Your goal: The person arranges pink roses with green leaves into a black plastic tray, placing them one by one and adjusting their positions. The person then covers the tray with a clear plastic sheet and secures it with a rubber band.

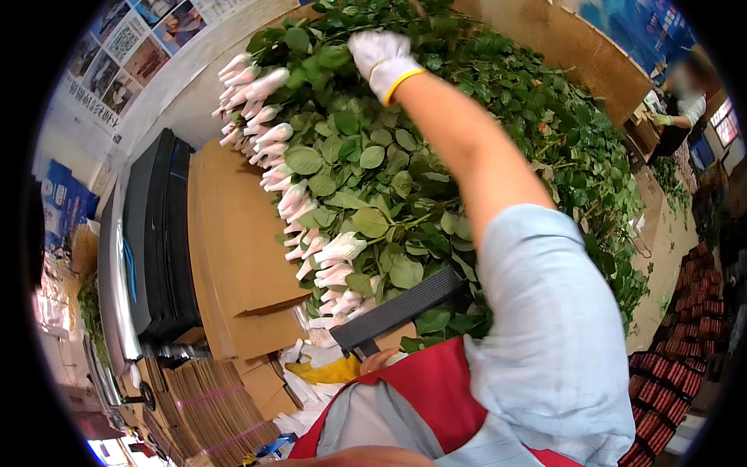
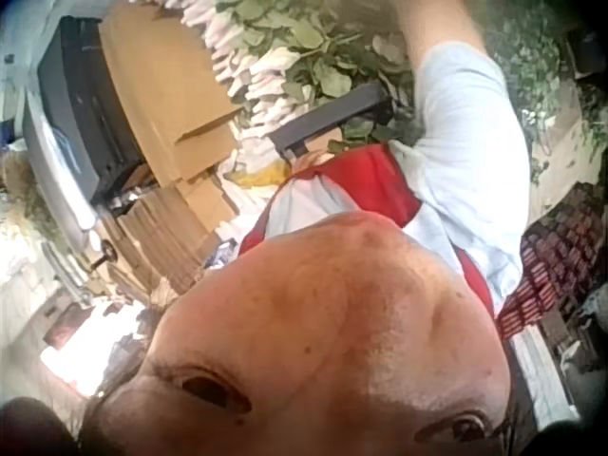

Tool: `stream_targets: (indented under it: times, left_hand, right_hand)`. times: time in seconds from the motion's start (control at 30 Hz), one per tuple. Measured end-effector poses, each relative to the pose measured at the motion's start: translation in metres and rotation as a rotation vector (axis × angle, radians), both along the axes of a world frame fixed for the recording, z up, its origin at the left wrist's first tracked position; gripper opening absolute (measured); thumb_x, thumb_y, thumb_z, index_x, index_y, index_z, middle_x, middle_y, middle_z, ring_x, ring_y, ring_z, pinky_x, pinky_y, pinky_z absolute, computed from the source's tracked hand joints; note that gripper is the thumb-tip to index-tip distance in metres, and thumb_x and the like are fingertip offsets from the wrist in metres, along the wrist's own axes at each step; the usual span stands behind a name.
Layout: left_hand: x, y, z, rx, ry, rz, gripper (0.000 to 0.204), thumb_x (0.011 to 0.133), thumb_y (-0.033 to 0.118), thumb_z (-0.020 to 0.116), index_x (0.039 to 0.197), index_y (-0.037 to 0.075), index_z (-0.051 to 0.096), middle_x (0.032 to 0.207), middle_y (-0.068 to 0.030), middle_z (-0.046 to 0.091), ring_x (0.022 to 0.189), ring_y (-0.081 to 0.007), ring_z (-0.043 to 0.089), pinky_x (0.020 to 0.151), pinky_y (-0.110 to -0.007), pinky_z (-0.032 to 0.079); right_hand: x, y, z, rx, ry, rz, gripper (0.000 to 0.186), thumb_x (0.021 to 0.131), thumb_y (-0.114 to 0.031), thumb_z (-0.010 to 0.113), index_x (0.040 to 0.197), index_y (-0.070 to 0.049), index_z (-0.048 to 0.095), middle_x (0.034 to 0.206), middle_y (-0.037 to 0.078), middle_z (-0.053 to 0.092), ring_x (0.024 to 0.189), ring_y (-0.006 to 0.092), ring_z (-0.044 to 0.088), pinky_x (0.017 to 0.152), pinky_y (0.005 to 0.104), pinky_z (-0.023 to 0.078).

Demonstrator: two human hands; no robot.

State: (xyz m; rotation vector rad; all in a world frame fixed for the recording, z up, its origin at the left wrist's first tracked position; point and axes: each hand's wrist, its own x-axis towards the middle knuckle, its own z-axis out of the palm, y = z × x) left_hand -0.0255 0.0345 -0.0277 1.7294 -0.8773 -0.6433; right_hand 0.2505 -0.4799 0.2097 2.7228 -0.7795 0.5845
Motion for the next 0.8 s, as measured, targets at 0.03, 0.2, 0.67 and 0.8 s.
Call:
stream_targets:
  times: [0.03,0.2,0.67,0.8]
  left_hand:
    - [-0.004,-0.001,0.001,0.021,-0.045,0.034,0.049,0.080,0.026,0.073,0.128,0.020,0.064,0.124,-0.0025,0.066,0.116,-0.0264,0.059,0.103,-0.039,0.042]
    - [0.001,-0.003,0.037,0.069,-0.181,-0.050,0.043,0.078,0.030,0.075,0.121,0.026,0.069,0.135,-0.0033,0.057,0.126,-0.0305,0.049,0.104,-0.040,0.038]
    - [-0.006,-0.003,0.022,0.057,-0.179,0.022,0.047,0.081,0.029,0.074,0.126,0.020,0.066,0.132,-0.0061,0.060,0.123,-0.0281,0.053,0.106,-0.041,0.037]
    - [0.006,-0.001,-0.017,0.015,-0.181,0.004,0.051,0.078,0.030,0.077,0.126,0.018,0.065,0.123,-0.0039,0.067,0.115,-0.0243,0.060,0.103,-0.038,0.041]
  right_hand:
    - [-0.015,0.000,0.023,-0.203,-0.100,0.116,0.033,0.087,-0.013,0.054,0.118,-0.016,0.065,0.100,0.008,0.071,0.084,0.0278,0.071,0.067,0.0449,0.057]
    - [-0.179,0.082,0.139,-0.016,0.286,0.142,0.023,0.080,-0.012,0.061,0.100,-0.014,0.072,0.085,0.014,0.070,0.078,0.0269,0.071,0.068,0.0410,0.058]
    - [-0.124,0.073,0.072,0.189,0.034,0.371,0.022,0.091,-0.015,0.051,0.107,-0.006,0.061,0.096,0.018,0.068,0.088,0.0310,0.069,0.072,0.0425,0.058]
    - [0.008,-0.003,-0.010,0.172,-0.231,0.421,0.050,0.093,-0.016,0.052,0.142,-0.011,0.042,0.128,0.018,0.061,0.109,0.0354,0.065,0.093,0.0441,0.052]
